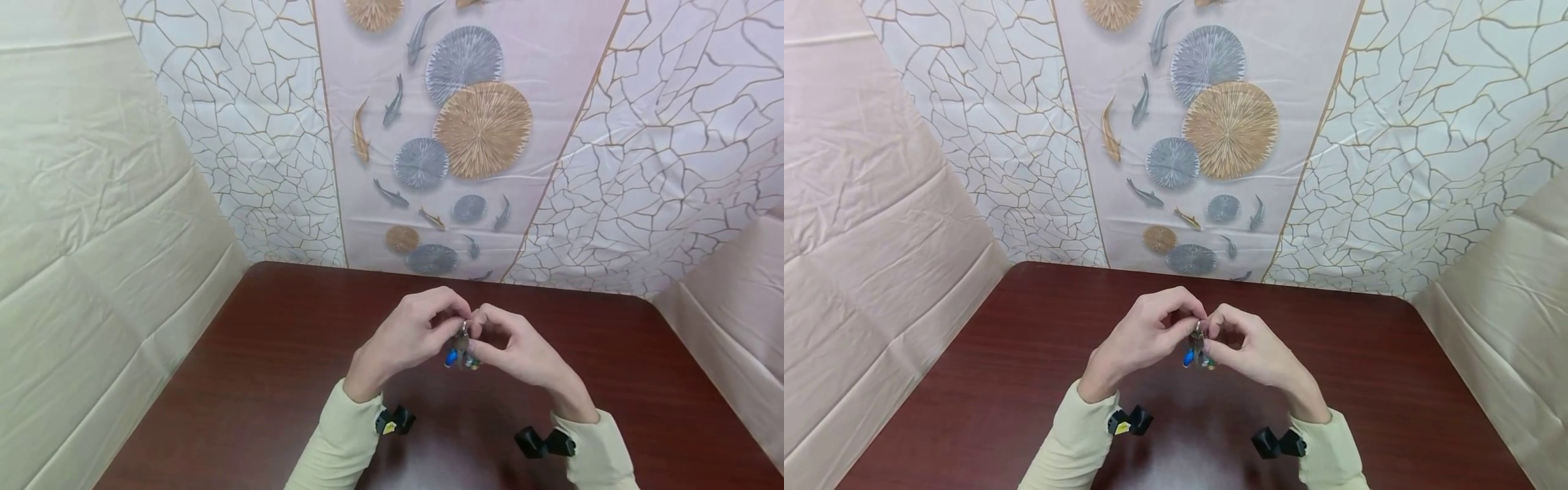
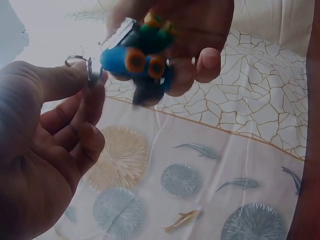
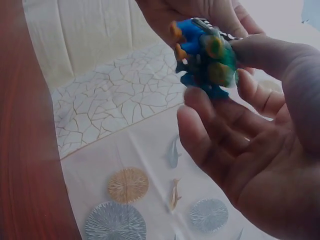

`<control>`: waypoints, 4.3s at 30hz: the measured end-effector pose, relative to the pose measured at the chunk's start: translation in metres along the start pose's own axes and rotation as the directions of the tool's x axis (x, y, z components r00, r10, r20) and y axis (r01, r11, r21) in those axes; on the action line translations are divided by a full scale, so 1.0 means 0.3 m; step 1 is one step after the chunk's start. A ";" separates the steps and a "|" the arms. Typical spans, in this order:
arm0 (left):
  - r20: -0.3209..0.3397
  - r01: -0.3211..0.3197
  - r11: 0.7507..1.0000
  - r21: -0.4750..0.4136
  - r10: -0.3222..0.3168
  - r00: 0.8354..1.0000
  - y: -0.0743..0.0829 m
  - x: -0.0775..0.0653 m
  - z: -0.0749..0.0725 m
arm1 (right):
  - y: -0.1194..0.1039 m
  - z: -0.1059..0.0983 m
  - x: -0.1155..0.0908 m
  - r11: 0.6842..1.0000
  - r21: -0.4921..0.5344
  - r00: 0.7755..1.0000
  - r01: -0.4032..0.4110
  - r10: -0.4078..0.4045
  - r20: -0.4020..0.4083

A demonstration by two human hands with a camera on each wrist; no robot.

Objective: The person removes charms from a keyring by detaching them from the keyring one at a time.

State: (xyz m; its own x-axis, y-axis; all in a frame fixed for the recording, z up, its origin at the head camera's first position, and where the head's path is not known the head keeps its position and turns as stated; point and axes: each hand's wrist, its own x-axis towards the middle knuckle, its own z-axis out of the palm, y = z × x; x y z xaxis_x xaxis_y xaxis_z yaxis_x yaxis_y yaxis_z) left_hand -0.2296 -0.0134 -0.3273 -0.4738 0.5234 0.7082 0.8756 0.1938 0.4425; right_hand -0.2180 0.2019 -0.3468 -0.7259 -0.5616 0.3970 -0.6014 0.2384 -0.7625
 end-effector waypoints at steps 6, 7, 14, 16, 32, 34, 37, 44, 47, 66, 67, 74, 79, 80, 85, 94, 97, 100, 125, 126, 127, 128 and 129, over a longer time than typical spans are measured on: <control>-0.038 -0.044 0.999 0.016 0.044 0.998 -0.005 0.002 -0.004 | -0.022 -0.006 -0.007 0.995 -0.104 0.999 0.003 -0.008 -0.053; -0.047 -0.056 0.998 0.019 0.057 0.997 -0.005 0.003 -0.004 | -0.027 -0.006 -0.008 0.992 -0.122 0.998 0.011 -0.018 -0.058; -0.092 -0.130 0.991 0.030 0.132 0.987 0.001 0.007 -0.006 | -0.046 -0.003 -0.010 0.974 -0.183 0.981 0.136 -0.158 -0.108; -0.101 -0.147 0.989 0.032 0.149 0.984 0.003 0.007 -0.006 | -0.051 -0.002 -0.009 0.964 -0.201 0.972 0.171 -0.199 -0.126; -0.155 -0.219 0.973 0.068 0.227 0.961 0.020 0.012 -0.006 | -0.093 0.005 -0.022 0.971 -0.194 0.977 0.140 -0.167 -0.135; -0.155 -0.227 0.970 0.086 0.238 0.959 0.024 0.013 -0.007 | -0.096 0.007 -0.022 0.963 -0.223 0.972 0.150 -0.184 -0.143; -0.153 -0.248 0.963 0.107 0.262 0.953 0.030 0.016 -0.008 | -0.104 0.013 -0.019 0.949 -0.264 0.962 0.171 -0.218 -0.162; -0.156 -0.258 0.963 0.072 0.267 0.951 0.040 0.020 -0.002 | -0.108 0.025 -0.014 0.905 -0.330 0.908 0.270 -0.353 -0.226; -0.158 -0.244 0.969 0.039 0.247 0.956 0.043 0.019 0.003 | -0.107 0.026 -0.013 0.891 -0.342 0.886 0.298 -0.392 -0.249; -0.048 -0.034 0.999 0.032 0.035 0.998 0.042 0.000 -0.008 | -0.109 0.026 -0.007 0.857 -0.397 0.834 0.329 -0.461 -0.304; -0.045 -0.039 0.999 0.025 0.040 0.998 0.043 0.000 -0.007 | -0.109 0.027 -0.008 0.856 -0.399 0.835 0.328 -0.460 -0.303; -0.042 -0.091 0.996 0.014 0.091 0.995 0.042 0.001 -0.008 | -0.105 0.029 -0.009 0.857 -0.396 0.836 0.330 -0.460 -0.300; -0.059 -0.111 0.993 0.040 0.114 0.992 0.040 0.005 -0.012 | -0.105 0.034 -0.004 0.855 -0.398 0.837 0.333 -0.463 -0.292; -0.063 -0.111 0.993 0.041 0.114 0.992 0.039 0.004 -0.013 | -0.105 0.035 -0.004 0.853 -0.401 0.838 0.333 -0.463 -0.288; -0.066 -0.106 0.993 0.055 0.109 0.992 0.032 -0.001 -0.014 | -0.108 0.039 0.001 0.846 -0.416 0.837 0.335 -0.469 -0.281; -0.021 -0.101 0.990 0.095 0.103 0.994 0.038 0.002 -0.016 | -0.117 0.037 -0.001 0.816 -0.474 0.820 0.330 -0.497 -0.285; 0.004 -0.092 0.992 0.090 0.092 0.996 0.039 0.002 -0.016 | -0.121 0.034 -0.002 0.808 -0.496 0.821 0.317 -0.495 -0.283; 0.029 -0.076 0.995 0.071 0.074 0.997 0.040 0.003 -0.013 | -0.124 0.029 -0.003 0.811 -0.498 0.827 0.308 -0.487 -0.281; 0.017 -0.001 0.999 0.039 0.001 1.000 0.045 0.000 -0.001 | -0.116 0.010 -0.022 0.893 -0.404 0.929 0.197 -0.301 -0.213; 0.020 0.001 0.999 0.041 -0.002 1.000 0.044 -0.001 0.000 | -0.119 0.011 -0.023 0.891 -0.411 0.932 0.191 -0.297 -0.210; 0.023 0.002 0.999 0.043 -0.003 1.000 0.044 -0.002 0.000 | -0.121 0.012 -0.023 0.887 -0.420 0.932 0.190 -0.298 -0.207; 0.026 0.003 0.999 0.044 -0.005 1.000 0.043 -0.003 0.000 | -0.122 0.013 -0.021 0.881 -0.430 0.930 0.195 -0.306 -0.205; 0.030 0.004 0.999 0.046 -0.006 1.000 0.043 -0.003 0.000 | -0.122 0.014 -0.019 0.873 -0.442 0.925 0.204 -0.320 -0.205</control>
State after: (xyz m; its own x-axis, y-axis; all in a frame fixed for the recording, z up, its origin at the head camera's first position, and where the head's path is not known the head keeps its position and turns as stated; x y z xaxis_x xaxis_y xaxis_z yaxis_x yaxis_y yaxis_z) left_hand -0.2177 -0.0113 -0.3224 -0.4757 0.5473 0.6886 0.8769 0.2342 0.4197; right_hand -0.1905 0.1930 -0.3232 -0.5471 -0.4332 0.7163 -0.8211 0.4440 -0.3587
